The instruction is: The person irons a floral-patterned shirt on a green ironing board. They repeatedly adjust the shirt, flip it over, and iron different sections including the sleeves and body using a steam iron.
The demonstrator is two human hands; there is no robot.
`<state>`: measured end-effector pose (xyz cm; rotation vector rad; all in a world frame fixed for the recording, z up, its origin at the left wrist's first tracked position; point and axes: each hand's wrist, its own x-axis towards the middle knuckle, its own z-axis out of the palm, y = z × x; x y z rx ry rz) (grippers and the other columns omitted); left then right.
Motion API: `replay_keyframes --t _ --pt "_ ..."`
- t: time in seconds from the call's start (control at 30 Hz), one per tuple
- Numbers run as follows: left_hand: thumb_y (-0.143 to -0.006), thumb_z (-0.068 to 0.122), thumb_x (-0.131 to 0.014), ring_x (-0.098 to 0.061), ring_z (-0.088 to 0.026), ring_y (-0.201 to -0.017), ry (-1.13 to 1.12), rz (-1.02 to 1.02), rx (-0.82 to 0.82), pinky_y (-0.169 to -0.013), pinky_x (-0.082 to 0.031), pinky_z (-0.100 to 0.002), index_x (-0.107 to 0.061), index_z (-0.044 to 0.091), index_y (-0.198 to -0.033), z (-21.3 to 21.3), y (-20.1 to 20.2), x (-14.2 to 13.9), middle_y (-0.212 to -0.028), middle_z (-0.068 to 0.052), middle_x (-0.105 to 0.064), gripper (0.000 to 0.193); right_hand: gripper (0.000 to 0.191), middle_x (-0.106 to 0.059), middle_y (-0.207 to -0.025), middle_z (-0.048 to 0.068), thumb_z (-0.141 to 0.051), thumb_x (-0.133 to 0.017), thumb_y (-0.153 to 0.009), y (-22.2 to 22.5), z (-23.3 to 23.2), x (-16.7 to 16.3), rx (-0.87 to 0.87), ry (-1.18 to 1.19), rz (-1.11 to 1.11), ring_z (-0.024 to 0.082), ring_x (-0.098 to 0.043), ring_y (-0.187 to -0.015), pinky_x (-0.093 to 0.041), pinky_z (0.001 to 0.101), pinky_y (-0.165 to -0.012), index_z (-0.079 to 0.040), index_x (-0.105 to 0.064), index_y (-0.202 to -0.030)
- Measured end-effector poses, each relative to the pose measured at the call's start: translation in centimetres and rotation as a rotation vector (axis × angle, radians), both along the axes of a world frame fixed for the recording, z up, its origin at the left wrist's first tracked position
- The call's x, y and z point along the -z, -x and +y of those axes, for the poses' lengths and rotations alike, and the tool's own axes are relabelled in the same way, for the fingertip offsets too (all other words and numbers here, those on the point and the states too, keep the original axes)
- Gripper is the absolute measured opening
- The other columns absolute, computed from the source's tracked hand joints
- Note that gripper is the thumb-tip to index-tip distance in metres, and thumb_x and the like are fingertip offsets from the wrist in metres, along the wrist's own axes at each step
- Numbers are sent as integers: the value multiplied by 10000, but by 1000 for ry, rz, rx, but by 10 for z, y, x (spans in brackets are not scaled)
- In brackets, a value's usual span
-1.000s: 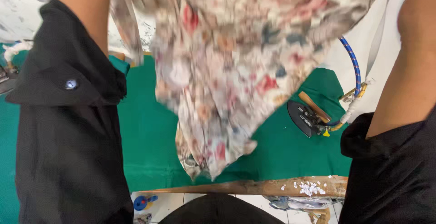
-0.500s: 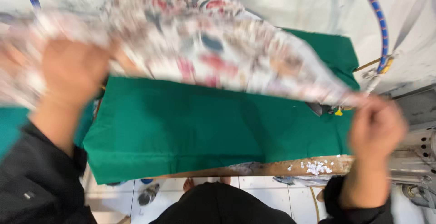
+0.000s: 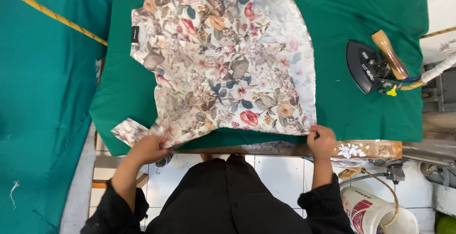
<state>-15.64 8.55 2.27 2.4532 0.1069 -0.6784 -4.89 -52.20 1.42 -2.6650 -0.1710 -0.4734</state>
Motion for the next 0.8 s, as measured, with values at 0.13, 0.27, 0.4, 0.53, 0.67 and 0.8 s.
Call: replay_keyframes --t 0.13,0.27,0.4,0.53,0.67,0.8 --pt "-1034 502 -684 -721 -369 -891 -216 37 -202 -821 -555 -464 -790 78 -1031 21 -34 -2 -961 -167 -763 437 194 -707 -1170 172 -151 -680 -915 -35 47 3 81 88 -187 408 -658 -1053 -511 509 -935 -77 -752 -1079" --pt "-825 373 -826 -642 -427 -1057 -316 -823 -503 -934 -493 -470 -638 -55 -1314 -19 -61 14 -1193 -254 -685 677 587 -509 -1549 267 -401 -593 -1029 -44 87 5 24 322 -67 446 -469 -1427 -324 564 -1181 -51 -585 -1499" --pt "-753 286 -827 -603 -475 -1055 -12 -618 -463 -940 -485 -497 -481 -124 -1478 -12 -43 25 -1185 -311 -637 902 672 -367 -1658 219 -495 -493 -1042 -43 97 6 88 259 128 395 -292 -1544 -169 589 -1233 -96 -458 -1582" --pt "-916 411 -731 -715 -343 -1046 -108 -77 -543 -900 -547 -456 -722 134 -1249 65 -39 5 -1085 -147 -767 434 682 -357 -1661 203 -485 -491 -1027 -46 97 8 109 255 148 390 -287 -1535 -164 582 -1230 -100 -456 -1589" --pt "-1041 370 -639 -708 -386 -1043 -117 -750 -644 -905 -559 -461 -737 117 -1236 62 -123 3 -1135 -186 -746 334 677 -386 -1650 202 -467 -500 -1007 -51 98 14 112 233 130 392 -314 -1524 -175 585 -1223 -94 -472 -1571" --pt "-874 327 -777 -702 -420 -943 -210 -742 -838 -776 -551 -481 -519 74 -1449 36 -184 7 -1138 -235 -718 680 663 -419 -1647 209 -458 -517 -1030 -46 94 21 81 292 60 400 -367 -1521 -237 597 -1221 -92 -487 -1584"
